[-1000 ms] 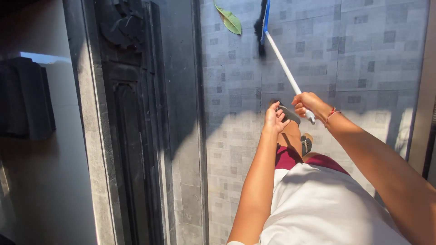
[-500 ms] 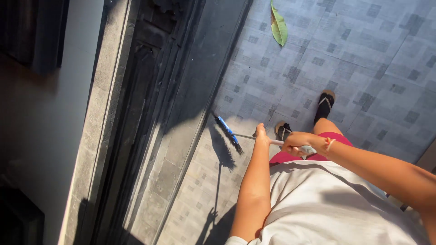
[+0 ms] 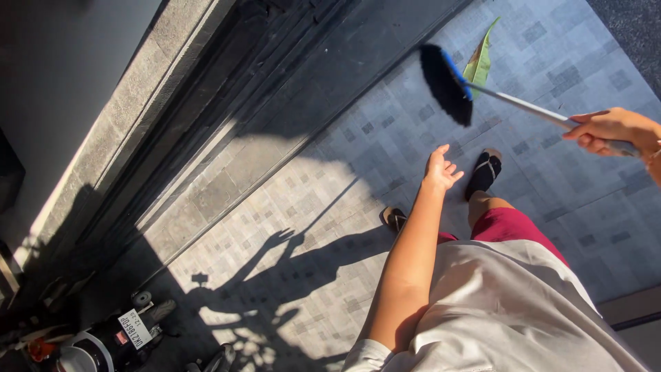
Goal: The recorder uses a broom to sweep dirt and debris from an outdoor courtyard and tiled entryway.
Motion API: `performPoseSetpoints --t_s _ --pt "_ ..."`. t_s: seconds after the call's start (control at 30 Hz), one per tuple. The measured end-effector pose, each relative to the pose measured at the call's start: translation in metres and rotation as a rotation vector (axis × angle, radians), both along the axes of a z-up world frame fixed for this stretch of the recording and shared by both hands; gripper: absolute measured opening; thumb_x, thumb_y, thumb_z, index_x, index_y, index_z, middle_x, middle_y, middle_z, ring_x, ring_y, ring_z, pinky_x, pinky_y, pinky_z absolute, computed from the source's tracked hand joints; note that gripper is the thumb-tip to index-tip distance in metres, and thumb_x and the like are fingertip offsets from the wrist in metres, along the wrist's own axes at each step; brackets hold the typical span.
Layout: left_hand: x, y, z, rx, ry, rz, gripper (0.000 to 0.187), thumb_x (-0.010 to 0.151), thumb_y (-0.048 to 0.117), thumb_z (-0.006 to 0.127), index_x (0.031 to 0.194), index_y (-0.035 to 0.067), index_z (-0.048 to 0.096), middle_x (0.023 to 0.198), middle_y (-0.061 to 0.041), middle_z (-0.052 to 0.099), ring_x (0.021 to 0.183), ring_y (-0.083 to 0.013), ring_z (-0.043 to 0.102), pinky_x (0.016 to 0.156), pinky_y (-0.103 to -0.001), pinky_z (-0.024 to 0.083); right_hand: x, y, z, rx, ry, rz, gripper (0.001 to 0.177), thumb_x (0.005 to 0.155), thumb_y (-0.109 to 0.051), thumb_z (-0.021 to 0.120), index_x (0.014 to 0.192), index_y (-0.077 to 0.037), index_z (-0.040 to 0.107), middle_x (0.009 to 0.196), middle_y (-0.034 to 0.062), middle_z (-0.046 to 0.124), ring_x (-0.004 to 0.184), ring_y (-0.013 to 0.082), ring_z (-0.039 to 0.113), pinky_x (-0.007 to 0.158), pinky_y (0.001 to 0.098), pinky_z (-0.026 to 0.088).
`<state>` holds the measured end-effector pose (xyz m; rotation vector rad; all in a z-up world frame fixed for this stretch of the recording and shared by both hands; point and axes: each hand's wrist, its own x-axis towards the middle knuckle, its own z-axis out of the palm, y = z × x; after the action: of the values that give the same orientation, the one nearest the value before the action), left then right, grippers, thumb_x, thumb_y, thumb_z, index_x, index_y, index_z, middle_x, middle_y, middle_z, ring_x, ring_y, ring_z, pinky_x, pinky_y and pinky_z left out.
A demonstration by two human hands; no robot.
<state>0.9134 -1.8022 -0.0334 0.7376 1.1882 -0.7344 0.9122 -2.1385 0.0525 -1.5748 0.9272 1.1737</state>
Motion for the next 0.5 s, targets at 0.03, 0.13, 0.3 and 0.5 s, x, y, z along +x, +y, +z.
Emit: performPoseSetpoints --t_s 0.03,0.13,0.3,0.5 --pt "0.015 -0.025 0.006 -0.027 -0.034 -0.018 0.089 0.093 0.038 0.063 0.163 0.010 0.017 0.169 -0.025 0.006 0.156 -0.0379 0.014 0.117 -0.064 0.026 0.015 -0.056 -0.047 -0.090 -0.021 0.018 0.030 0.092 -0.010 0.070 0.119 -0.015 0.061 0.065 0.0045 0.046 0.048 0.0131 0.037 0.042 0.0339 0.027" --pt "0.026 -0.078 0.011 -0.067 -0.119 -0.048 0.086 0.091 0.038 0.063 0.163 0.013 0.023 0.168 -0.025 0.010 0.154 -0.0369 0.015 0.115 -0.063 0.026 0.043 -0.069 -0.016 -0.223 -0.199 0.093 0.023 0.095 -0.010 0.068 0.111 0.005 0.061 0.070 0.0112 0.054 0.053 0.0190 0.047 0.044 0.0379 0.036" --pt "0.058 -0.140 0.032 -0.049 -0.136 -0.166 0.085 0.093 0.040 0.064 0.161 0.012 0.020 0.170 -0.022 0.011 0.157 -0.0355 0.016 0.116 -0.062 0.028 0.015 -0.008 0.097 -0.362 -0.333 0.202 0.044 0.089 -0.011 0.061 0.130 0.003 0.056 0.078 0.0176 0.067 0.064 0.0265 0.067 0.054 0.0393 0.050" --pt "0.062 -0.199 0.032 -0.075 -0.197 -0.335 0.083 0.089 0.041 0.064 0.160 0.014 0.029 0.168 -0.022 0.013 0.155 -0.0377 0.016 0.114 -0.063 0.028 -0.040 -0.075 0.157 0.025 -0.027 -0.206 0.070 0.092 -0.011 0.065 0.159 -0.014 0.045 0.064 0.0029 0.036 0.047 0.0133 0.031 0.041 0.0335 0.021"
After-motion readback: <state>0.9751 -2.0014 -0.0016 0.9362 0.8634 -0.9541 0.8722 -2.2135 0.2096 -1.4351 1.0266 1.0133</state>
